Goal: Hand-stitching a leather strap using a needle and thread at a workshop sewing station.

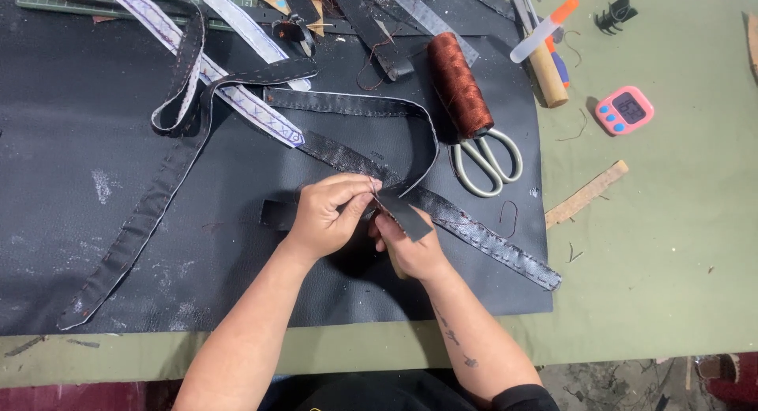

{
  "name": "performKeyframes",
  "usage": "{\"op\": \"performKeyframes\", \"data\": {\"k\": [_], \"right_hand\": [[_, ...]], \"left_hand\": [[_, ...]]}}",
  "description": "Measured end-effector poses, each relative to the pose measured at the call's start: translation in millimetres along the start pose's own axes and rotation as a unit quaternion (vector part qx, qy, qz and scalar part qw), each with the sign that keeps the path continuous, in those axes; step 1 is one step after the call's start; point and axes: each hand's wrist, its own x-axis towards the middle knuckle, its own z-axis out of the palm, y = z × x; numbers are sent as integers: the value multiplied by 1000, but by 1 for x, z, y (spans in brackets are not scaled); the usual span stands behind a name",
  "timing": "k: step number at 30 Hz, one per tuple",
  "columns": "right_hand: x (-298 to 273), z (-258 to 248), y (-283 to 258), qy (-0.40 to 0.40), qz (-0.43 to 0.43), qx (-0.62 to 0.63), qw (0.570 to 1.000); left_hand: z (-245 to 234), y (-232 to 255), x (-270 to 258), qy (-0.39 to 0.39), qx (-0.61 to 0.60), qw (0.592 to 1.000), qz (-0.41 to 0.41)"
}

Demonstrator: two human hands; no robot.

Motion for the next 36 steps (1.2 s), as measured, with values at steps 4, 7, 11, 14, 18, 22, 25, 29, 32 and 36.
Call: {"op": "performKeyframes", "data": {"k": [4, 7, 11, 14, 18, 22, 25, 29, 32, 36], "right_hand": [[8, 10, -34, -8, -5, -44, 999], [14, 14, -44, -22, -14, -72, 997], [14, 17, -48, -30, -1, -80, 996], [9, 13, -35, -32, 22, -75, 996], [3, 2, -7, -45, 28, -60, 997], [10, 10, -19, -32, 94, 5, 995], [11, 9, -20, -19, 120, -19, 992], [17, 17, -42, -9, 149, -163, 975], [26, 28, -68, -17, 154, -304, 940], [29, 29, -74, -34, 186, -348, 918]], "left_hand": [[1, 0, -1, 4, -29, 1000, -5], [1, -3, -3, 10, -46, 999, -9], [1, -4, -3, 11, -54, 998, -24], [1, -7, -3, 17, -48, 998, -34], [-2, -8, -1, 31, 37, 999, -20], [0, -17, -6, 26, 151, 988, -10], [2, -20, -7, 40, 202, 978, -1], [3, -28, -11, 28, 265, 964, -7], [4, -32, -13, 14, 322, 947, -3], [3, -36, -14, -17, 316, 946, -72]]}}
